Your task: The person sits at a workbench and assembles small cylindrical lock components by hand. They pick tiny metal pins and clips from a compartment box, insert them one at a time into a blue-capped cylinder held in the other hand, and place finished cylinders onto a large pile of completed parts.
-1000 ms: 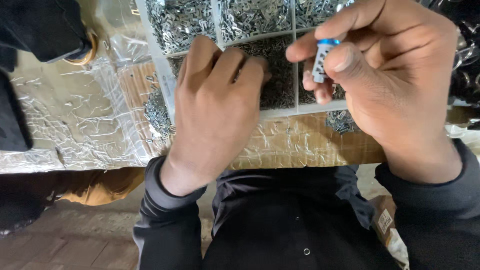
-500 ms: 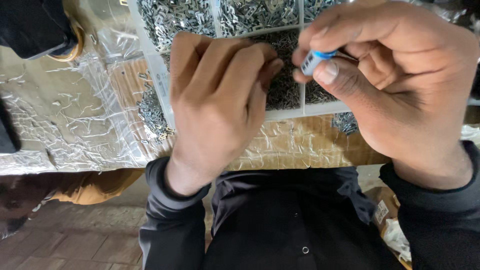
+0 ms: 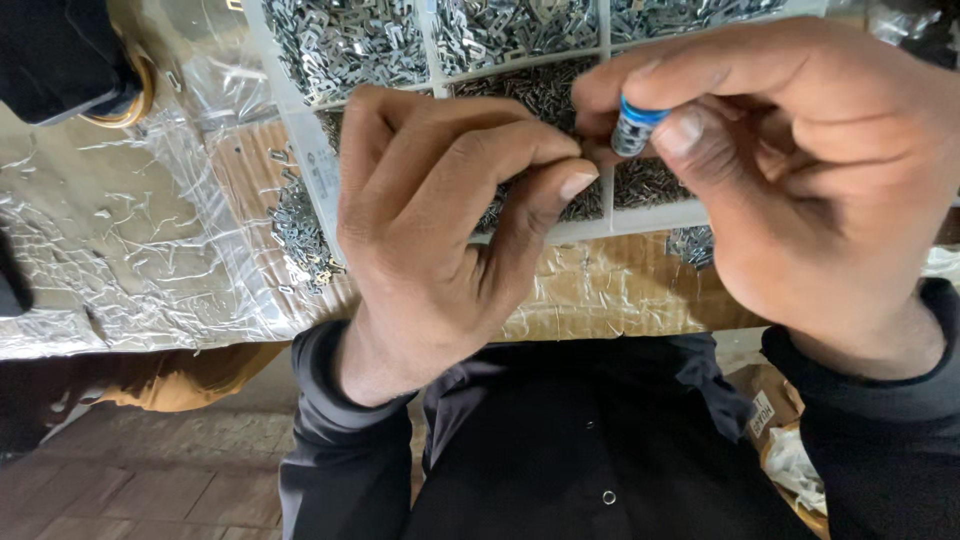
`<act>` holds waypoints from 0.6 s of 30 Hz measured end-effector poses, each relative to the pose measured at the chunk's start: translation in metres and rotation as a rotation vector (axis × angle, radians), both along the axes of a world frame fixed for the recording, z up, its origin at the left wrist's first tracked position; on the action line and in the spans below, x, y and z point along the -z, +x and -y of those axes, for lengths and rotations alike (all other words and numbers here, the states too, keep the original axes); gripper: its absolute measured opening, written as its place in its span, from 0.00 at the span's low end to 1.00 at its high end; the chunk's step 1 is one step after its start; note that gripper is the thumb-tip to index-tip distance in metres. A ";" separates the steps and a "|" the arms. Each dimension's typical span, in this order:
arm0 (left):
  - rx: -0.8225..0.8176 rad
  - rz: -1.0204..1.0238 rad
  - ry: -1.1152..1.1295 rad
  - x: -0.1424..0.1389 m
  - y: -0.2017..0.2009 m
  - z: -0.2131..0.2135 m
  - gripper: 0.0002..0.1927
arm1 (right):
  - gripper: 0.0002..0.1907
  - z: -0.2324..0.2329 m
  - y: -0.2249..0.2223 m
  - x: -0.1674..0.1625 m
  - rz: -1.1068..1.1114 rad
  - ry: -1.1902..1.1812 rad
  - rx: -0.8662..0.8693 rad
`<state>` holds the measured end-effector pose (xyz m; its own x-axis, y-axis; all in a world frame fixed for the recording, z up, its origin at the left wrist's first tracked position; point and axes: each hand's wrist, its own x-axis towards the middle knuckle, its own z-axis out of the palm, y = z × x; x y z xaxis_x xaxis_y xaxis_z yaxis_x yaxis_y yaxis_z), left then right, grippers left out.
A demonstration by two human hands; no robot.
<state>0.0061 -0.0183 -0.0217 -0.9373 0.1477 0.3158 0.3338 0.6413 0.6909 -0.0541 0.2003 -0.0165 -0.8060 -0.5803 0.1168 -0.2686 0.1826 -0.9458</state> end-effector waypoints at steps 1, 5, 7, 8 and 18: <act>-0.011 -0.010 -0.032 0.000 0.000 0.000 0.08 | 0.12 0.000 0.000 -0.001 -0.056 0.011 -0.020; -0.029 -0.025 -0.278 -0.001 -0.003 -0.003 0.06 | 0.16 0.005 0.001 -0.003 -0.067 0.019 -0.001; -0.003 -0.012 -0.423 -0.001 -0.007 -0.006 0.09 | 0.17 0.005 -0.001 -0.004 -0.084 0.038 0.012; -0.009 -0.002 -0.366 -0.002 -0.008 -0.007 0.08 | 0.17 0.005 -0.001 -0.004 -0.099 0.043 0.000; 0.020 0.004 0.018 0.000 0.001 0.003 0.07 | 0.16 0.000 -0.004 0.001 -0.194 0.042 -0.059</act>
